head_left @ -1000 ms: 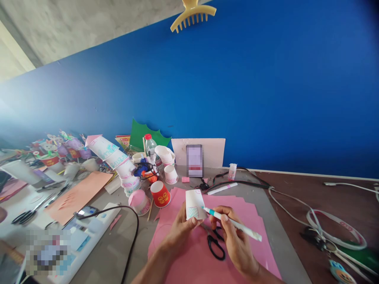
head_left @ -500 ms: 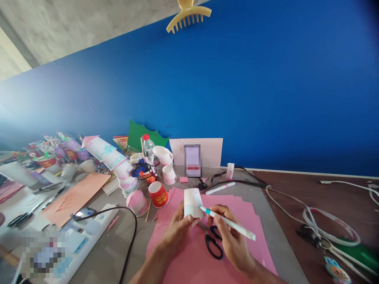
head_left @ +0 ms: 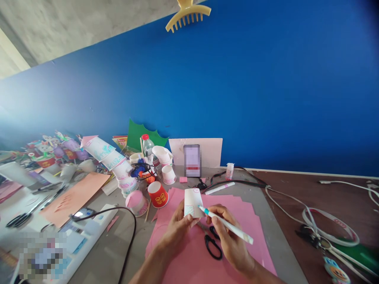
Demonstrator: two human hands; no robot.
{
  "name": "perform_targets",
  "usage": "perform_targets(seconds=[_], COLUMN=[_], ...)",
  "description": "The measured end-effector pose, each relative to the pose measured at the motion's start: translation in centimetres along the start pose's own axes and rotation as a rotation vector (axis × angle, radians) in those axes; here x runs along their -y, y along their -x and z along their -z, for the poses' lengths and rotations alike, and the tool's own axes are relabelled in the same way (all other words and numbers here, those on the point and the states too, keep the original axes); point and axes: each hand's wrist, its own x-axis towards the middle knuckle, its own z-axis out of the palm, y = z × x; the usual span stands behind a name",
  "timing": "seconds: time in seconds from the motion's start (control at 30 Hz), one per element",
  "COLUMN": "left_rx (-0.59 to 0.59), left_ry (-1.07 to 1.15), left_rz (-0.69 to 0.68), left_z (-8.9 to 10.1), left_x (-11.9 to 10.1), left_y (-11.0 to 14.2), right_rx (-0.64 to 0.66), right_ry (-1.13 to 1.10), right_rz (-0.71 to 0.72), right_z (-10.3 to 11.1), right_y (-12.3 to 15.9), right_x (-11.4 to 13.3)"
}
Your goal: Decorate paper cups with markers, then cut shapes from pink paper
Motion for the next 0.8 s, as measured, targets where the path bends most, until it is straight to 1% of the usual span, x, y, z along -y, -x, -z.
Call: perform_targets(seconds=[0.23, 0.6, 0.8], left_rx=[-0.014, -0.001, 0.014], left_ry=[-0.021, -0.038, -0.033], left_rz=[0.016, 0.023, 0.019], left_z=[-0.4, 0.02, 0.16], left_x=[-0.45, -0.16, 0.02], left_y=[-0.06, -0.06, -0.19], right_rx=[0.012, 0.039, 0.034], right_ry=[-0.018, 0.034, 0.038], right_rz=[-0.001, 0.073, 0.077], right_z=[0.07, 0.09, 0.08], right_y=[0.13, 0.11, 0.0], right_x=[-0.11, -0.28, -0.17])
